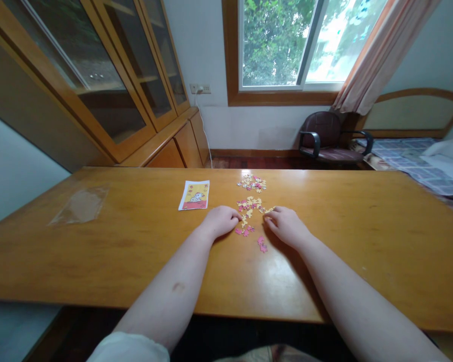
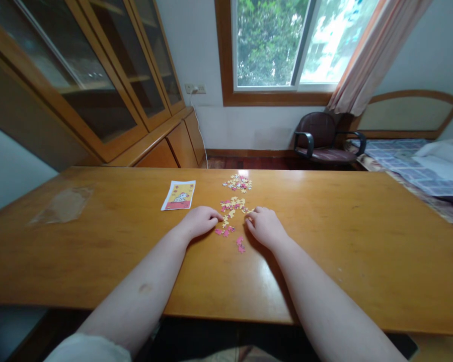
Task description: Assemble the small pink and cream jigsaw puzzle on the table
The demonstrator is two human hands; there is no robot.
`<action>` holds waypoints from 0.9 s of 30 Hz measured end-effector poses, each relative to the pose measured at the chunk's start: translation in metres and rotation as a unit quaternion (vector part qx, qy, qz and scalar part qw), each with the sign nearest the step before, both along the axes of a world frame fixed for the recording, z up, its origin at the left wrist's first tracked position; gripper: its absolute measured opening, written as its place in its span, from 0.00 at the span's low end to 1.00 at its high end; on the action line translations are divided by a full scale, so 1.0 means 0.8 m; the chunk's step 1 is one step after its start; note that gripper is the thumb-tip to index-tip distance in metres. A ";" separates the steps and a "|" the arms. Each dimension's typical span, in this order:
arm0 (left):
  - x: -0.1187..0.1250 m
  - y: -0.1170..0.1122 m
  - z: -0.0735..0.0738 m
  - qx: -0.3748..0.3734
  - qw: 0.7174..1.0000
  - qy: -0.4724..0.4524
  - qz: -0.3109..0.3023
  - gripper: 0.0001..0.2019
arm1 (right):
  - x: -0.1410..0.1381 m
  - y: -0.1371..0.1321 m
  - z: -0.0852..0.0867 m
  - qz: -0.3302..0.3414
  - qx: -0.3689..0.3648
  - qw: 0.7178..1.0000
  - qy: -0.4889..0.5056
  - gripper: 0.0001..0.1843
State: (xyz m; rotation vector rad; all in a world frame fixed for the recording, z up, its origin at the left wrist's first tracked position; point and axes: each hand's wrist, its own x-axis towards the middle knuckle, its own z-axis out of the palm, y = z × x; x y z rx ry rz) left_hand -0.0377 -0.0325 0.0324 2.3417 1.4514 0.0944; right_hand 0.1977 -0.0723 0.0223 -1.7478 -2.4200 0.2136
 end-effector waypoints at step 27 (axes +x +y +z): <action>0.003 0.006 -0.010 0.032 0.997 0.010 0.067 0.17 | -0.007 0.009 -0.022 0.001 0.021 0.999 0.023 0.23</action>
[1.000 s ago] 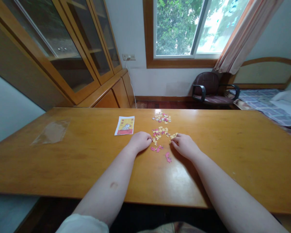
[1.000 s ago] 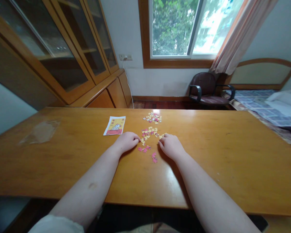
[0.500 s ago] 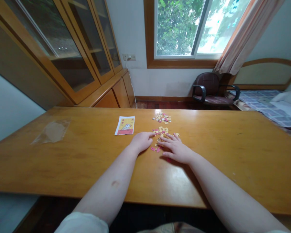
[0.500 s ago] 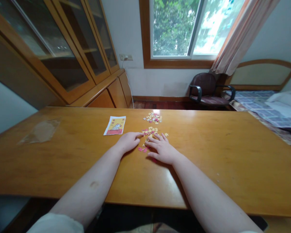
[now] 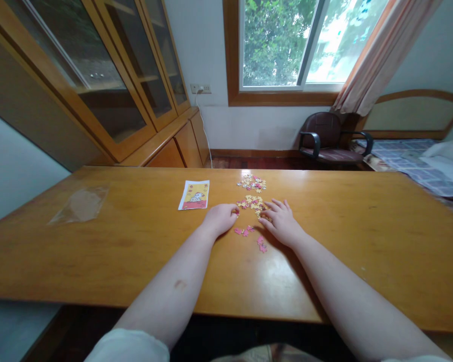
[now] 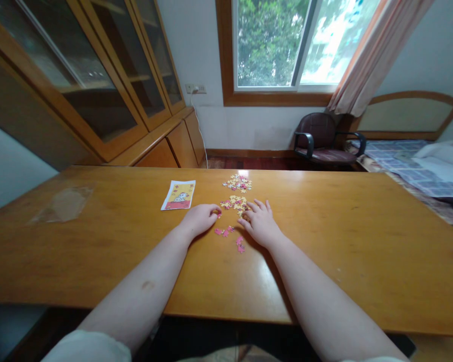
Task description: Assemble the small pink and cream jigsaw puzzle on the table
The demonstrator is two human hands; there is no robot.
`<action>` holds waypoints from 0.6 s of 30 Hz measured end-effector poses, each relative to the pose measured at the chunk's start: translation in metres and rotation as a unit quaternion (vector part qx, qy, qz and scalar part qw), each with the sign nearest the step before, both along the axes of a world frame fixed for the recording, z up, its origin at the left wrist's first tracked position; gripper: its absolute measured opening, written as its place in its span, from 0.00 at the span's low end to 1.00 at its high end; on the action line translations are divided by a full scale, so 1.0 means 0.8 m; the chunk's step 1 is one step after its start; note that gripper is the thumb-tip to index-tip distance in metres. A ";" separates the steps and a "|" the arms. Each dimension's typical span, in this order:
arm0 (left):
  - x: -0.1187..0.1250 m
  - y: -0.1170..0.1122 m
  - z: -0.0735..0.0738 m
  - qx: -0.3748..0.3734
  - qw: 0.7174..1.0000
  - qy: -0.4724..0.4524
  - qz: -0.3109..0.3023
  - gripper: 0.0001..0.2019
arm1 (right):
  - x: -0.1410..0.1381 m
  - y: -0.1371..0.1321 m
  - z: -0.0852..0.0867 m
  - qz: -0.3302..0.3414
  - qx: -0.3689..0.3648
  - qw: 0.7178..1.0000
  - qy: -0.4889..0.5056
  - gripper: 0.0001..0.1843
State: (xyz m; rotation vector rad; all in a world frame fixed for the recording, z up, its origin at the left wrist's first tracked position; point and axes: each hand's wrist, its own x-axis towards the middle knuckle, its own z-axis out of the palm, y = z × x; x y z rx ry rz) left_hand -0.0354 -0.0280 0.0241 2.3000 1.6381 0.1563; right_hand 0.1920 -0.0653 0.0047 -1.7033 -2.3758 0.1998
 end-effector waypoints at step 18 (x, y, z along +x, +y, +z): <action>0.008 0.002 -0.006 -0.015 0.999 -0.007 -0.031 0.21 | -0.013 0.011 -0.012 -0.036 -0.023 0.998 -0.039 0.33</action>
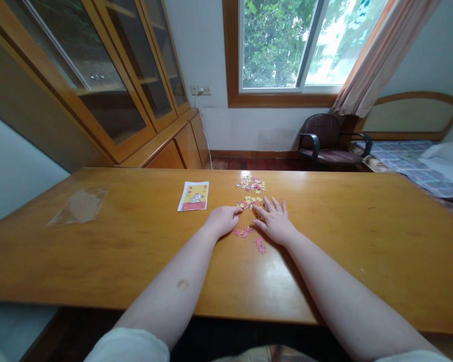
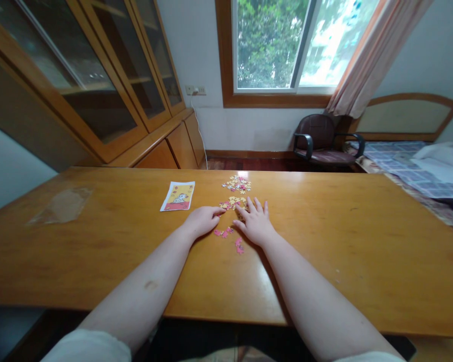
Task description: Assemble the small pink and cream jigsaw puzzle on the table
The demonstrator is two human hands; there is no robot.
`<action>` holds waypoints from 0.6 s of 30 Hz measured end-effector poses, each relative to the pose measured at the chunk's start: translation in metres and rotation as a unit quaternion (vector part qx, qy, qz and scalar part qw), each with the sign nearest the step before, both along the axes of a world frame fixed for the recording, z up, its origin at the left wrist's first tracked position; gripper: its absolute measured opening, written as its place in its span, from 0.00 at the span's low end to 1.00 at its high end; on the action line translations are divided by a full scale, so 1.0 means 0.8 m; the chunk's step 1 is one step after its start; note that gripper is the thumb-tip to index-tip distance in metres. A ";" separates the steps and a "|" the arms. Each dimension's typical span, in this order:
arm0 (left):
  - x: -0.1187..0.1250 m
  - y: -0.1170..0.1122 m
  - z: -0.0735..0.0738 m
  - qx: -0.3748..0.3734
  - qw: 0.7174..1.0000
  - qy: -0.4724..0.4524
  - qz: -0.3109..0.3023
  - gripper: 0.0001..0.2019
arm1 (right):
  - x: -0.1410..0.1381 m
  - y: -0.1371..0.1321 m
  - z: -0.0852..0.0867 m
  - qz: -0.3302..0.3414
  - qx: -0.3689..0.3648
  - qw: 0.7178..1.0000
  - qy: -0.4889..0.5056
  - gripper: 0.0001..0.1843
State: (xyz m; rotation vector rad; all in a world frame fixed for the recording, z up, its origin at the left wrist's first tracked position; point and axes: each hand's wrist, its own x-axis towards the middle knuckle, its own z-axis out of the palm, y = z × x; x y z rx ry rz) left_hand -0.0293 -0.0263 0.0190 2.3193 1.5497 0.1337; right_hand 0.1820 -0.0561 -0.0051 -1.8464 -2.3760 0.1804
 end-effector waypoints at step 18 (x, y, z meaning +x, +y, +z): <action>0.001 0.001 0.002 0.017 1.000 0.000 0.009 0.22 | -0.003 0.000 0.004 -0.023 0.025 0.999 0.011 0.31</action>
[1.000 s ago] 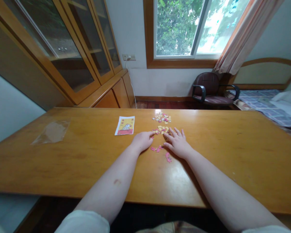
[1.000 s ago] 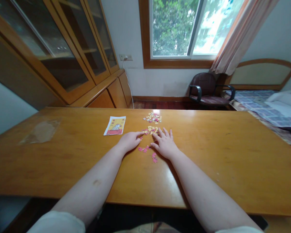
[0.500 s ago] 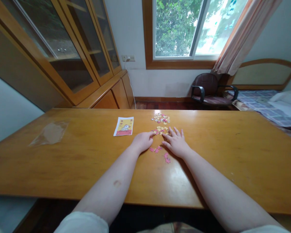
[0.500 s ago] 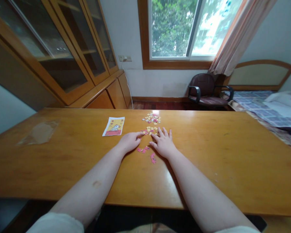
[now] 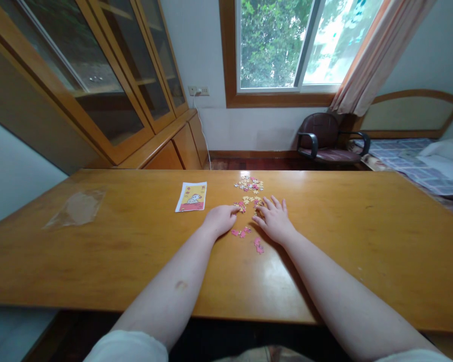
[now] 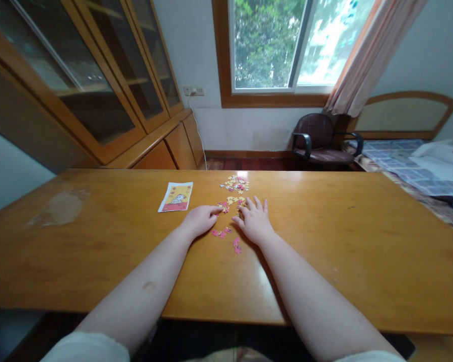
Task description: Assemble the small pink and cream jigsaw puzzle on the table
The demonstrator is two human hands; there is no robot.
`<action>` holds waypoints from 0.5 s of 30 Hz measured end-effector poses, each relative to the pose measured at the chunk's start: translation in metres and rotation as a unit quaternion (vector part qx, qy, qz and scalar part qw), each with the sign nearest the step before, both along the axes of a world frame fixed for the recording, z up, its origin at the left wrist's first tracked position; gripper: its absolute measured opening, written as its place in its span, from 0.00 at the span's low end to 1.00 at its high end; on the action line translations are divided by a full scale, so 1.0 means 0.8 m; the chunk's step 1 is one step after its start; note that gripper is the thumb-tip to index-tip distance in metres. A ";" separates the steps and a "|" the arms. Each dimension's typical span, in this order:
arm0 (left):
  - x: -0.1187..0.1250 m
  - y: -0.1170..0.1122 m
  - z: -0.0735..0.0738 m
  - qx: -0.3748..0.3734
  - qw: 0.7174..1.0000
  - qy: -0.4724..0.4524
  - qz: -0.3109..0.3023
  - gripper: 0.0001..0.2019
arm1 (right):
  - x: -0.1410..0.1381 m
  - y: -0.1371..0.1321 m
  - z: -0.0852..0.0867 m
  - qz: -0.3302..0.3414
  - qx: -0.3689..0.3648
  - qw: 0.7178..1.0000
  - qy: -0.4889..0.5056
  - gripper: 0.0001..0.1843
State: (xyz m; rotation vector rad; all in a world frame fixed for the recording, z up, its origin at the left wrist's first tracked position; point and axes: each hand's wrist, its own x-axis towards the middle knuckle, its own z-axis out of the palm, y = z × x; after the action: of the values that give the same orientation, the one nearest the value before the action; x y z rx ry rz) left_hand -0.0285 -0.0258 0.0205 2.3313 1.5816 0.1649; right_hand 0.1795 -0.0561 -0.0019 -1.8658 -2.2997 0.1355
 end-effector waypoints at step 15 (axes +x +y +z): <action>-0.001 0.001 -0.004 0.009 1.000 0.002 -0.024 0.22 | -0.005 -0.008 0.007 0.106 -0.043 0.993 0.003 0.33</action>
State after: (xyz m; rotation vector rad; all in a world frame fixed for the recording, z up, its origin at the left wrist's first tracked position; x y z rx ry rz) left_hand -0.0292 -0.0247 0.0173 2.3816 1.5312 0.1642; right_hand 0.1756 -0.0626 0.0037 -1.6488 -2.5199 0.2716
